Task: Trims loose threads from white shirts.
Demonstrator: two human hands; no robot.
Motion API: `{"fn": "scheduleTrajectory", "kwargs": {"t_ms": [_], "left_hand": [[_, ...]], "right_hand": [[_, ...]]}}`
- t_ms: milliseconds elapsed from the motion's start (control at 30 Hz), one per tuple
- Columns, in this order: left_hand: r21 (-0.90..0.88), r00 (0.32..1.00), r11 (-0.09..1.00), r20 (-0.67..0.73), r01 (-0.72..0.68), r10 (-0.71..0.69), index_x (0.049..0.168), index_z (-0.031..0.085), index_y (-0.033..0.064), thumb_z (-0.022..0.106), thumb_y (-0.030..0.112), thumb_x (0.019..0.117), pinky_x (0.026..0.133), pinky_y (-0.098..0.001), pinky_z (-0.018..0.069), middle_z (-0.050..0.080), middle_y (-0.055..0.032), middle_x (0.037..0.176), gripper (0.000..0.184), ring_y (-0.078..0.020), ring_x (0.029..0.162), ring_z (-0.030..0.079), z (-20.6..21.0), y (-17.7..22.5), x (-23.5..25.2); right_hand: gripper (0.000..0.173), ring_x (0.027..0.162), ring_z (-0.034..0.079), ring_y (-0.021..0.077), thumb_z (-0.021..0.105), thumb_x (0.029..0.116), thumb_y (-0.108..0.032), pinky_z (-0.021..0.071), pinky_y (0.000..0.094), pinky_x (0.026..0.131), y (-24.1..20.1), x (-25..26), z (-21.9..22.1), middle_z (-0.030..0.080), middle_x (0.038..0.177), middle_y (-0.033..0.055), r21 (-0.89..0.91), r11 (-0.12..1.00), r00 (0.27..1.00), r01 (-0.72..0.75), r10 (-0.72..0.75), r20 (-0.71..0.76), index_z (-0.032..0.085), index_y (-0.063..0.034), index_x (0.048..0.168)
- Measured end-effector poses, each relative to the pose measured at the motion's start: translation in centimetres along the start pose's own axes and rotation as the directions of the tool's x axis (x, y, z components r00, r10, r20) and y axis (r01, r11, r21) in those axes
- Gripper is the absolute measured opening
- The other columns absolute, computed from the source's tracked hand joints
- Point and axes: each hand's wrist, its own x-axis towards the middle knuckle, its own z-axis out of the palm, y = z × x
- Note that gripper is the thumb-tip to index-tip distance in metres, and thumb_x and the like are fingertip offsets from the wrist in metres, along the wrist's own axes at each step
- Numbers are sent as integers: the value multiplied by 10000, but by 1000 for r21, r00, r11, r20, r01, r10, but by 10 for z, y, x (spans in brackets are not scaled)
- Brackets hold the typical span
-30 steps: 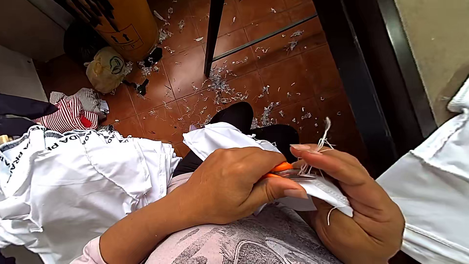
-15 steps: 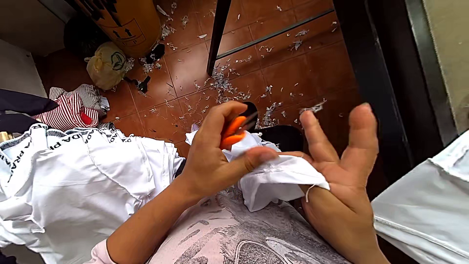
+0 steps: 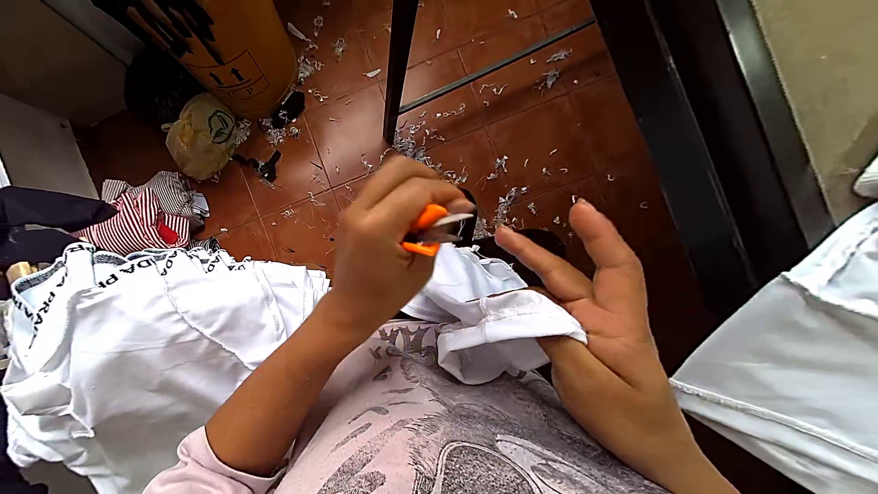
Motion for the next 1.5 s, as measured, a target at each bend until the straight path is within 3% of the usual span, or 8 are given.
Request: {"fn": "scheduleTrajectory", "kwargs": {"t_ms": [133,300,400,533,1133,1300,1433,1500], "left_hand": [[-88,983,995,179,43,-26,1220,667,-81,697,130,931,672,-135,453,592,-124,1115,359,-32,808,535,-14,17,2],[-360,955,931,292,57,54,888,745,-74,732,-5,879,792,-197,529,675,-137,908,71,-104,885,634,10,30,-13],[-199,982,975,179,97,-61,1021,666,-75,654,88,961,732,-189,502,627,-94,927,174,-74,832,584,11,24,-13],[-56,906,988,408,145,-110,1138,606,-31,439,417,1081,764,-278,486,589,-39,904,482,-94,830,551,-8,35,-19],[-117,917,993,396,1,45,1019,736,-46,637,220,1006,682,-232,514,681,-65,793,284,-79,737,623,7,36,-25],[-448,859,813,499,372,-118,1373,503,-143,749,222,902,561,-127,385,539,15,741,644,30,623,448,13,23,-9],[-430,861,830,497,356,-111,911,710,-78,657,6,942,599,-143,457,666,-41,750,104,23,653,555,23,22,-1],[-291,945,918,264,269,-193,923,687,-59,637,0,955,591,-153,465,635,-25,749,84,13,640,545,23,13,0]], "right_hand": [[696,1195,656,95,477,1010,-21,574,247,979,-1,-3,0,519,1524,4,37,999,1000,-17,18,-22,126,-107,1605],[672,1194,643,67,489,1030,-74,564,225,978,-1,-5,0,529,1507,-25,-33,999,1000,3,-3,-11,154,-140,1609],[657,1198,650,106,458,1018,-43,562,260,997,-1,-6,-2,568,1474,13,-7,1000,1000,-8,8,-5,170,-94,1606],[662,1213,639,99,456,1026,-47,557,252,1006,-3,-7,-5,529,1502,4,38,999,999,-19,20,-25,158,-108,1613],[624,1156,633,55,473,1041,-126,547,200,952,-2,-7,-4,521,1471,2,-63,998,998,-18,15,-55,196,-110,1600],[695,1113,619,26,563,1007,-141,559,183,925,6,-8,-2,504,1400,-35,-50,998,993,41,-46,-109,178,-155,1585],[707,1103,602,-12,578,1004,-173,551,169,919,9,-8,-2,448,1400,-40,-142,990,991,14,-33,-129,174,-184,1584],[672,1058,635,6,545,975,-136,577,190,882,10,-9,-3,447,1434,-24,-97,994,987,-50,34,-155,224,-189,1563]]}}
